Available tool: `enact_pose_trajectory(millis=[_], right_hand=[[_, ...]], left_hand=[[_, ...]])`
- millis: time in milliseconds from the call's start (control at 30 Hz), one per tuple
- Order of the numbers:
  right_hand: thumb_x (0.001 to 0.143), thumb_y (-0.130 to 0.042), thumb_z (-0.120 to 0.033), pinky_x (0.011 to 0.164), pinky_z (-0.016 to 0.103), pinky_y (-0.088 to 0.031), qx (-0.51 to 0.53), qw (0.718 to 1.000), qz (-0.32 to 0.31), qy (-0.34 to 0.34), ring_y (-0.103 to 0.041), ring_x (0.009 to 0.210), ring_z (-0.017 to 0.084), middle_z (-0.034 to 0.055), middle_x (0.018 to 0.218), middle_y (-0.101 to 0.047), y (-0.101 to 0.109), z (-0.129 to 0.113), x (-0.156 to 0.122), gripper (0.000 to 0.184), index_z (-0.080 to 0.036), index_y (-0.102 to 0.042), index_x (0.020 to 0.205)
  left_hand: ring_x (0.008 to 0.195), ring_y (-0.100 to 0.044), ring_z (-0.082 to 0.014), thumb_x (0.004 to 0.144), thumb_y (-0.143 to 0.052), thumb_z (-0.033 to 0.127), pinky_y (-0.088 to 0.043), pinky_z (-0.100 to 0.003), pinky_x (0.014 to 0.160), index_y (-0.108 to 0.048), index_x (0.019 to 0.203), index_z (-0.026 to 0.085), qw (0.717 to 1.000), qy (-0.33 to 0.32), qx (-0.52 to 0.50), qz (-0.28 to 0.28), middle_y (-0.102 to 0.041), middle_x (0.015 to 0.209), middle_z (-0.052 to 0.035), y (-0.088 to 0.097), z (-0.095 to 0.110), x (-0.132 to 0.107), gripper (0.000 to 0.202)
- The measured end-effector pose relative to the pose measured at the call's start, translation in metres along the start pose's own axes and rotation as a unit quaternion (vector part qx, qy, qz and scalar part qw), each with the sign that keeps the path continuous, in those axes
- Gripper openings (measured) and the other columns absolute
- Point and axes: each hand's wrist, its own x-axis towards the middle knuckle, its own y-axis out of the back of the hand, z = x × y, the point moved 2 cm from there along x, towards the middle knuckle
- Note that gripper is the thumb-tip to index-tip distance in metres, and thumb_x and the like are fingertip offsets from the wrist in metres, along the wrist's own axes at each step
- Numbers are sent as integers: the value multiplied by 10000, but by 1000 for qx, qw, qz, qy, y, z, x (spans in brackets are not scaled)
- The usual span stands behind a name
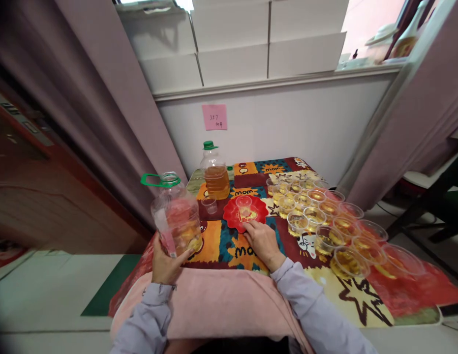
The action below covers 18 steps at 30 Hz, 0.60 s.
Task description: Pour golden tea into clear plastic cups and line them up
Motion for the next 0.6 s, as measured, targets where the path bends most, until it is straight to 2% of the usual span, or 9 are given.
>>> enact_pose_trajectory(millis=[67,133,200,300,333,400,500,600], right_hand=[[1026,-737,-359,987,391,-603,91,995,44,-17,-782,1181,312,146,1388,-794,6,-6,3,382,-272,-764,1397],[930,-848,-483,1033,455,-617,237,968,70,-41,-778,1185,339,166,1459,-753,10,-18,12,611,-271,-704,1485],[803,-934,-577,1048,502,-628,414,905,59,-71,-765,1215,354,180,1525,-701,13,-36,28,867,-276,-628,1557],[697,-978,-648,1076,524,-618,627,769,12,-124,-711,1344,367,200,1621,-605,14,-66,54,1116,-290,-503,1641],[688,-980,-657,1074,516,-619,666,735,1,-131,-704,1356,361,193,1624,-602,15,-74,61,1138,-299,-485,1647],[708,-956,-679,1022,472,-644,711,691,-2,-132,-713,1334,340,162,1599,-630,17,-86,72,1103,-315,-485,1636],[771,-895,-701,863,378,-676,742,656,11,-140,-752,1221,304,115,1469,-722,15,-94,80,934,-305,-572,1552],[790,-876,-678,722,308,-658,757,631,19,-170,-779,1035,252,71,1283,-789,5,-97,84,761,-290,-674,1413]], left_hand=[[1502,-543,-481,514,-1043,478,-364,-670,1307,-482,1566,216,999,-21,34,3,-573,1564,-212,3,12,4,1220],[1504,-532,-485,495,-1042,458,-363,-669,1308,-507,1554,225,997,-46,60,0,-571,1556,-202,7,25,10,1209],[1515,-514,-484,497,-1037,433,-367,-667,1307,-519,1555,238,994,-71,83,-19,-579,1538,-187,10,37,16,1194],[1510,-513,-481,513,-1022,410,-371,-661,1308,-526,1571,243,988,-100,104,-54,-579,1529,-178,12,50,23,1180],[1508,-514,-481,510,-1020,404,-369,-662,1311,-529,1576,245,986,-106,109,-66,-572,1537,-175,13,52,25,1185],[1516,-506,-484,492,-1025,400,-369,-663,1312,-535,1588,247,982,-110,124,-94,-554,1557,-175,16,55,30,1210],[1531,-497,-486,484,-1036,415,-366,-668,1315,-545,1600,231,974,-112,143,-138,-542,1568,-182,21,58,37,1233],[1570,-459,-498,468,-1057,445,-310,-684,1340,-577,1579,227,974,-110,115,-158,-540,1601,-192,30,59,44,1230]])
